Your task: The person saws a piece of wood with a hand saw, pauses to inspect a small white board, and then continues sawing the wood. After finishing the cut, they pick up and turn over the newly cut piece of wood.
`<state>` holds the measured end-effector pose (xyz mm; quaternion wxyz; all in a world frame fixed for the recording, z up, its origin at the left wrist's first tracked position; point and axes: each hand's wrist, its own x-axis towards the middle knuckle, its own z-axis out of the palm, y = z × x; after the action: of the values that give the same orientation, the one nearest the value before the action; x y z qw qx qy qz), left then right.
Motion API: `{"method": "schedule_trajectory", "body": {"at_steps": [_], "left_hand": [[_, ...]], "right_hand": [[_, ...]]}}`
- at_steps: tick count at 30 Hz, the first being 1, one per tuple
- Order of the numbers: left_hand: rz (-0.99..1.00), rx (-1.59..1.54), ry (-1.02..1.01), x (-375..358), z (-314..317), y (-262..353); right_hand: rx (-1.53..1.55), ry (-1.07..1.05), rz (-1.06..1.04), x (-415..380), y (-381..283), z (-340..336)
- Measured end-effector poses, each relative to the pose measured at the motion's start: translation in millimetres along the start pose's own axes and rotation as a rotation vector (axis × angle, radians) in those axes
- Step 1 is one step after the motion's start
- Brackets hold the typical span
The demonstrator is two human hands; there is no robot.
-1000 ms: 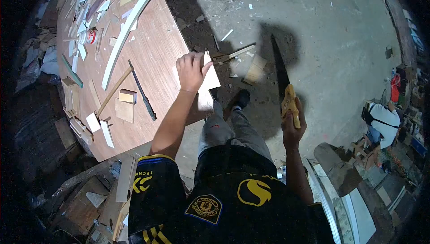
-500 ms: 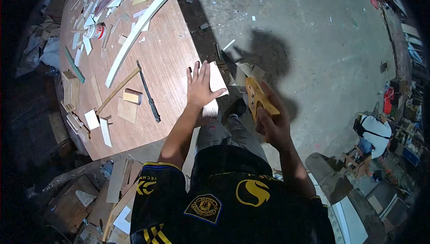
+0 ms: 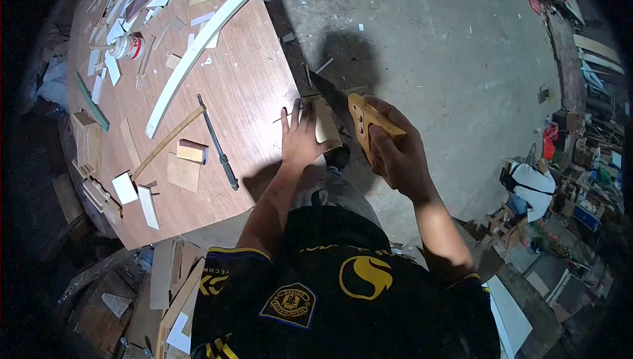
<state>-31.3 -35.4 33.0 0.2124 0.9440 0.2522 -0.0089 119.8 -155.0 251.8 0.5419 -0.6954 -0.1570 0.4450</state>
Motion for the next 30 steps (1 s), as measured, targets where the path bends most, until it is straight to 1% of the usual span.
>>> {"method": "schedule_trajectory", "body": {"at_steps": [1,3,4,7,9,11,13,16,20,22,24,25,28,29,30], "left_hand": [[-0.002,-0.008,-0.003,1.2,-1.7,0.8],[-0.034,0.044,-0.130,2.9,-2.4,-0.8],[-0.009,-0.011,-0.081,1.5,1.7,-5.7],[0.010,-0.104,-0.046,0.3,-1.1,-8.5],[0.013,-0.091,-0.039,-0.1,4.0,-8.6],[0.017,-0.076,-0.031,-1.0,8.3,-8.5],[0.020,-0.128,-0.001,-2.7,6.7,-6.7],[0.016,-0.158,-0.008,-1.7,7.1,-7.2],[-0.011,-0.191,0.001,-2.7,10.9,-8.0],[-0.001,-0.234,0.070,-2.4,8.7,-7.8],[-0.012,-0.223,0.029,-2.0,8.2,-8.3],[-0.020,-0.209,-0.011,-2.2,8.3,-8.6],[-0.034,-0.220,0.005,-1.5,5.7,-5.9],[-0.037,-0.224,0.001,-1.3,7.4,-6.7],[-0.012,-0.227,0.063,-1.3,9.2,-7.5]], "right_hand": [[-0.006,0.002,0.006,4.1,1.4,1.4],[-0.073,-0.005,0.013,12.0,7.6,4.2],[-0.076,-0.004,0.020,13.9,6.1,7.5],[-0.058,-0.018,0.047,18.7,-3.2,14.5],[-0.144,-0.024,0.061,19.2,-8.1,14.8],[-0.122,-0.019,0.078,19.7,-10.9,17.1],[-0.100,-0.012,0.098,19.9,-15.3,21.2],[-0.132,0.007,0.109,22.1,-22.4,26.2],[-0.201,-0.030,0.177,25.5,-31.4,21.9],[-0.212,-0.045,0.194,25.7,-33.7,22.2],[-0.096,-0.027,0.243,25.5,-32.6,22.2],[-0.098,-0.029,0.248,26.5,-34.4,22.8],[-0.094,-0.040,0.293,29.9,-43.9,24.1],[-0.177,-0.061,0.326,30.1,-46.6,23.6],[-0.259,-0.082,0.359,30.3,-48.4,23.7]]}}
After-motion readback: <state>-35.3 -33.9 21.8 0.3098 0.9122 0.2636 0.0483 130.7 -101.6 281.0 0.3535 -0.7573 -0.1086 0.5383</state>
